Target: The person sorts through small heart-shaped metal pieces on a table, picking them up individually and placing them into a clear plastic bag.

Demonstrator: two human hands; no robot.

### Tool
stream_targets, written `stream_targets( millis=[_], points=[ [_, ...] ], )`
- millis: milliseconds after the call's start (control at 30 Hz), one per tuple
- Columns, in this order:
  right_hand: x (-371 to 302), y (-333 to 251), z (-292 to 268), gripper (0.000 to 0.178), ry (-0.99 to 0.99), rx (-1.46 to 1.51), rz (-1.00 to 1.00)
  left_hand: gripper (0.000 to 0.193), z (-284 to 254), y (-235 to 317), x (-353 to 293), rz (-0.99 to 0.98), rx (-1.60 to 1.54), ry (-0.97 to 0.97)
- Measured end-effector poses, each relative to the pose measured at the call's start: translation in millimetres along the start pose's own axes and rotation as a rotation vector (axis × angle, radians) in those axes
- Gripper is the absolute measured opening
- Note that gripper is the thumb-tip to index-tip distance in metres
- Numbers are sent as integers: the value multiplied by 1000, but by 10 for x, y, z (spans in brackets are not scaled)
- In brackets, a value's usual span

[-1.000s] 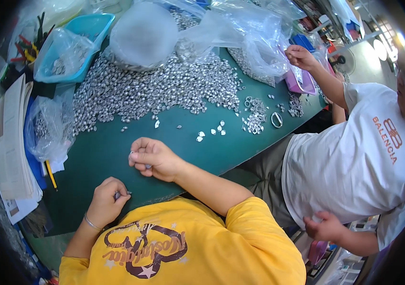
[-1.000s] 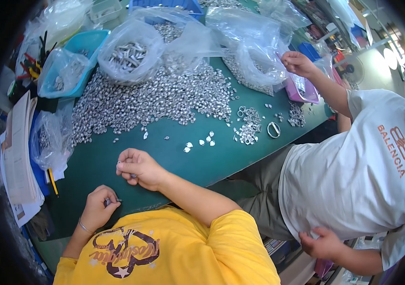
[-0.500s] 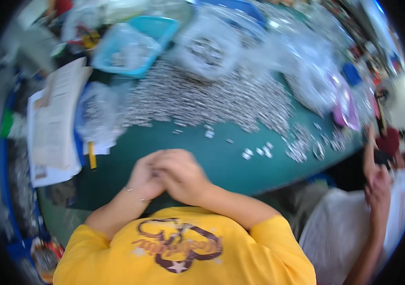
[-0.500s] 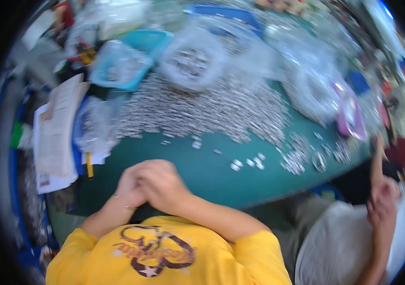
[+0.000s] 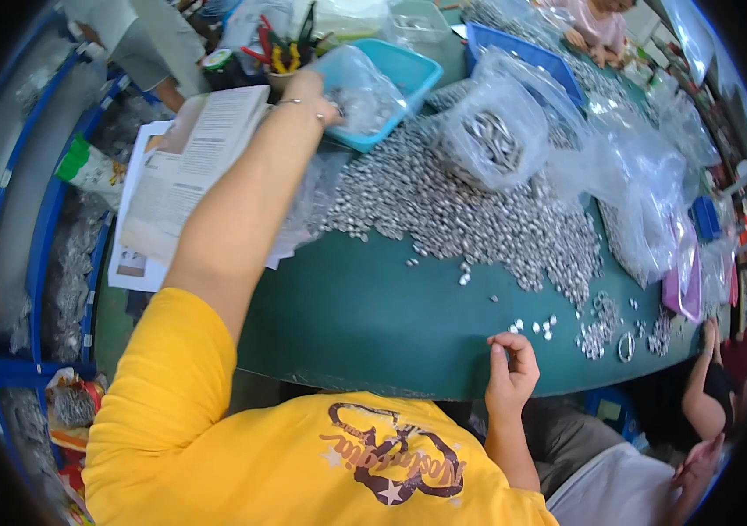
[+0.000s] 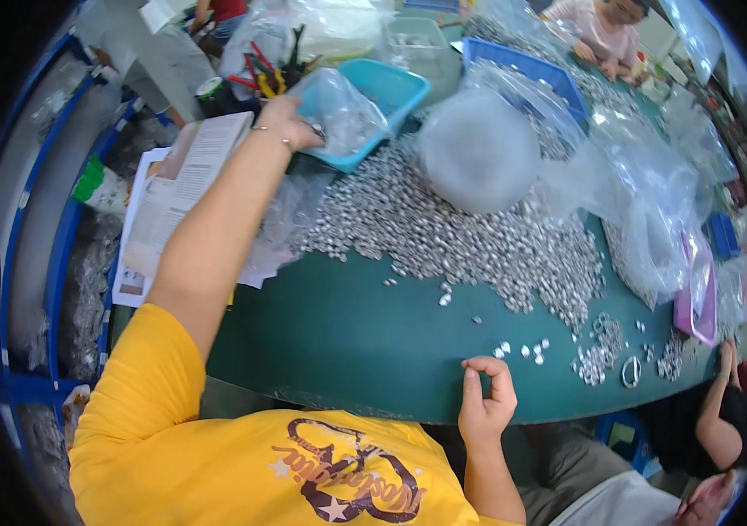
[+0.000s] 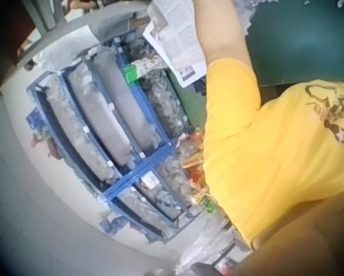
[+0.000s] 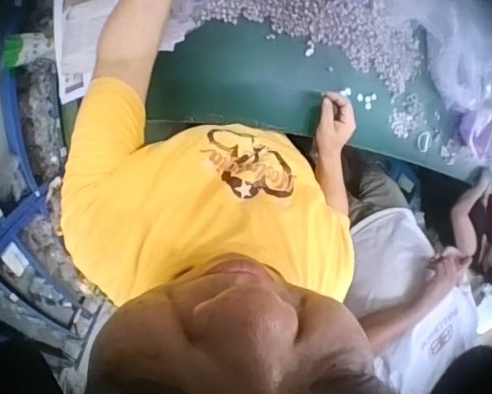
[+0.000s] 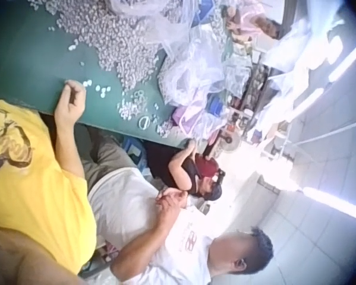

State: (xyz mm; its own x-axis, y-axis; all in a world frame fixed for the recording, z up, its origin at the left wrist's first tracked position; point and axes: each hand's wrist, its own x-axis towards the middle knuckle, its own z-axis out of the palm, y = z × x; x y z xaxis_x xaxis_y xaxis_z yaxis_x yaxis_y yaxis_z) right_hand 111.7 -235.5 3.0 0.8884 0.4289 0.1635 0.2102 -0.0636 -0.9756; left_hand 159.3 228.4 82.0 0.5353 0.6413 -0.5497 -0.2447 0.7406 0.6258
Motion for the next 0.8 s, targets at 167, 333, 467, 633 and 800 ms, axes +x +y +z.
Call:
stream_targets(
  millis=[167,333,467,633,800],
  points=[
    [-28,53,-161,6,50,8,76,47,36,-228,-410,465,244,168],
    [60,-20,-195,7,1,-185,-88,51,-107,-133,-500,814,212,19],
    [0,-16,-246,9,5,-297,-144,51,294,-575,-1220,1049,288,-262],
    [-186,-164,-337,9,21,-434,-214,57,154,-73,-279,1487,1356,379],
    [-138,19,-515,7,119,-116,-28,40,55,363,97,637,2038,182]
  ],
)
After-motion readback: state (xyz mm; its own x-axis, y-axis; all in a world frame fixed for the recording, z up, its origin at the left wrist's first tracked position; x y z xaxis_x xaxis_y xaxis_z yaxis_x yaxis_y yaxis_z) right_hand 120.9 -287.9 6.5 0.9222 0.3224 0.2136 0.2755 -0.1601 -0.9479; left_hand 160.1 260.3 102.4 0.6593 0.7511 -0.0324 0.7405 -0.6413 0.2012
